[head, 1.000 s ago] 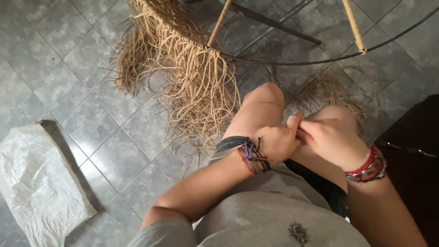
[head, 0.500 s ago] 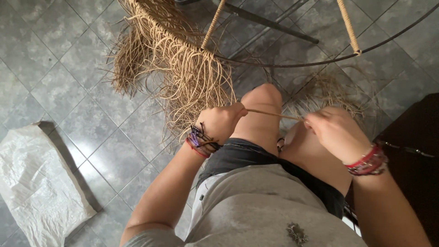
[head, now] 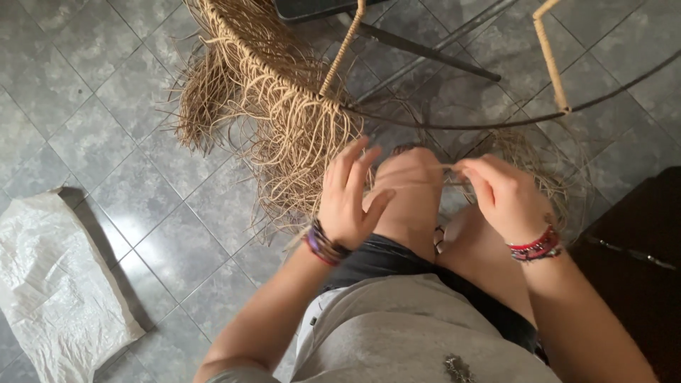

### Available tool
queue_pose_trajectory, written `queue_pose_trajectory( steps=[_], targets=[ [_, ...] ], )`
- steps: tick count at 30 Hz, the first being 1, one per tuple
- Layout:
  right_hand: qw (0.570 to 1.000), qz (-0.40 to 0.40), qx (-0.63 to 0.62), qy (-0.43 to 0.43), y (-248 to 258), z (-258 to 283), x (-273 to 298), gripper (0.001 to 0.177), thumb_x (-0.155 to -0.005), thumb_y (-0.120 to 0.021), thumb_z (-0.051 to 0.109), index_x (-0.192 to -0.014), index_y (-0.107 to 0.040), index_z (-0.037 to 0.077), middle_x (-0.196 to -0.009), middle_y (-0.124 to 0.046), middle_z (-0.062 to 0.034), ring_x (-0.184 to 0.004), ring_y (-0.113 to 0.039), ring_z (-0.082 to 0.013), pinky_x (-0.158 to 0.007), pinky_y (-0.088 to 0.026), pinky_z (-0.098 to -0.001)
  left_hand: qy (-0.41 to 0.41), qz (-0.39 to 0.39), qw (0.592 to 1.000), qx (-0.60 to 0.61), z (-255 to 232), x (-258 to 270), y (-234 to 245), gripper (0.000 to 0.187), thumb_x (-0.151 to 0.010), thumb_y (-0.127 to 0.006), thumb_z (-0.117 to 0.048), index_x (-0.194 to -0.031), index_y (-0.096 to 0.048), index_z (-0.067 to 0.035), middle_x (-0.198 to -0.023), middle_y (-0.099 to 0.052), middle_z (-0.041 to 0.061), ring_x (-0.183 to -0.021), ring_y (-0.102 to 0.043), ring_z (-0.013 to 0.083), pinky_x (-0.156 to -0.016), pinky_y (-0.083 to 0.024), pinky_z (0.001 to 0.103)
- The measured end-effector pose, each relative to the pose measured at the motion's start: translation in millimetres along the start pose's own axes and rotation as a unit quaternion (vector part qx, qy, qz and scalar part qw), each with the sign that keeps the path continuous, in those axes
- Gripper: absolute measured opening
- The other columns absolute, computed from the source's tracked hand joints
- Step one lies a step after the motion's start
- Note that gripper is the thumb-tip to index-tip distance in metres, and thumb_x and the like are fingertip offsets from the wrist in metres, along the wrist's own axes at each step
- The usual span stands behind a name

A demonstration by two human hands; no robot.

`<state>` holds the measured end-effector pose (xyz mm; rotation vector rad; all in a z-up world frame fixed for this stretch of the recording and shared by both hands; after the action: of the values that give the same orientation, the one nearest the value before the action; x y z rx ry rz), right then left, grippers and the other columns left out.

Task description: Weaving natural fibers onto a circular frame to create a piece of furniture or decor.

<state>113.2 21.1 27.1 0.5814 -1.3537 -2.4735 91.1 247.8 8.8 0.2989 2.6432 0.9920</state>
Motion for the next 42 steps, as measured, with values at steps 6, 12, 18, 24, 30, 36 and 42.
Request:
queue_pose_trajectory(
  steps=[6, 12, 18, 24, 30, 36, 42],
  targets=[
    [0.976, -0.170, -0.134, -0.016, -28, -20, -55, 0.015, -0.109, -0.063, 0.004, -0.115, -0.077, 0.004, -0.094, -0.077, -0.0097, -0.086, -0.074, -0.0303, -0.075, -0.057, -0.0376, -0.123, -0.144, 0.981, -0.047, 18, -17, -57, 0.012, -0.098, -0.064, -0.025, -0.105, -0.072, -0.019, -0.104, -0.065, -0.001, -0.093, -0.067, 0.0214, -0.080, -0.056, 0.033],
    [0.981, -0.110, 0.151, -0.057, -96, -49, -84, 0.010, -0.102, -0.070, 0.027, -0.111, -0.072, 0.030, -0.079, -0.075, 0.0022, -0.071, -0.075, -0.0240, -0.064, -0.060, -0.0397, 0.047, -0.024, 0.990, -0.134, 93, -49, -132, 0.108, -0.081, -0.081, -0.020, -0.165, -0.015, -0.002, -0.135, -0.052, 0.023, -0.108, -0.066, 0.0391, -0.094, -0.060, 0.044],
    [0.995, -0.096, 0.006, -0.021, -83, -6, -59, 0.038, -0.095, -0.074, 0.010, -0.132, -0.067, 0.012, -0.087, -0.073, -0.0095, -0.074, -0.073, -0.0285, -0.063, -0.060, -0.0404, 0.238, -0.023, 0.969, -0.068, 151, -49, -183, 0.028, -0.101, -0.056, -0.043, -0.112, -0.059, -0.019, -0.090, -0.069, 0.007, -0.079, -0.075, 0.0378, -0.071, -0.059, 0.053],
    [0.925, -0.057, -0.324, -0.190, -90, -12, 1, 0.025, -0.104, -0.060, 0.012, -0.123, -0.075, 0.007, -0.058, -0.064, -0.0015, -0.050, -0.058, -0.0105, -0.048, -0.050, -0.0244, 0.225, 0.120, 0.959, 0.119, 126, 18, -202, 0.015, -0.091, -0.062, -0.046, -0.097, -0.073, -0.038, -0.090, -0.077, -0.014, -0.093, -0.077, 0.0155, -0.083, -0.061, 0.031],
    [0.953, 0.041, -0.277, -0.114, -81, -22, 3, 0.032, -0.098, -0.057, 0.007, -0.124, -0.065, -0.009, -0.101, -0.073, -0.0284, -0.100, -0.071, -0.0443, -0.078, -0.056, -0.0548, -0.077, -0.050, 0.995, 0.038, -7, -45, -39, 0.019, -0.104, -0.053, -0.034, -0.108, -0.065, -0.020, -0.111, -0.057, 0.005, -0.106, -0.059, 0.0327, -0.081, -0.047, 0.039],
    [0.981, -0.181, 0.064, 0.006, -68, -23, -9, 0.012, -0.092, -0.079, 0.021, -0.102, -0.073, 0.017, -0.072, -0.055, 0.0034, -0.065, -0.065, -0.0201, -0.062, -0.055, -0.0317, 0.198, 0.098, 0.972, -0.075, 73, -118, -107, 0.022, -0.100, -0.046, -0.053, -0.102, -0.056, -0.033, -0.076, -0.075, 0.001, -0.082, -0.077, 0.0359, -0.074, -0.061, 0.047],
    [0.974, -0.220, 0.054, 0.019, -57, -17, -15, 0.017, -0.104, -0.066, 0.018, -0.117, -0.077, 0.017, -0.078, -0.054, 0.0041, -0.064, -0.063, -0.0190, -0.064, -0.056, -0.0301, 0.252, 0.168, 0.943, -0.138, 79, -129, -110, 0.013, -0.087, -0.064, -0.043, -0.089, -0.058, -0.032, -0.075, -0.074, 0.001, -0.081, -0.078, 0.0339, -0.070, -0.062, 0.043]
  ],
)
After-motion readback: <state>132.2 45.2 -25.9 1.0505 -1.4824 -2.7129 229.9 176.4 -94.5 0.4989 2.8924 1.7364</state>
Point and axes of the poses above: each hand's wrist, its own x-axis away from the middle knuckle, its own y-axis out of the back of the hand, z = x × y, the point moved 7 cm from there along -x, towards the middle knuckle
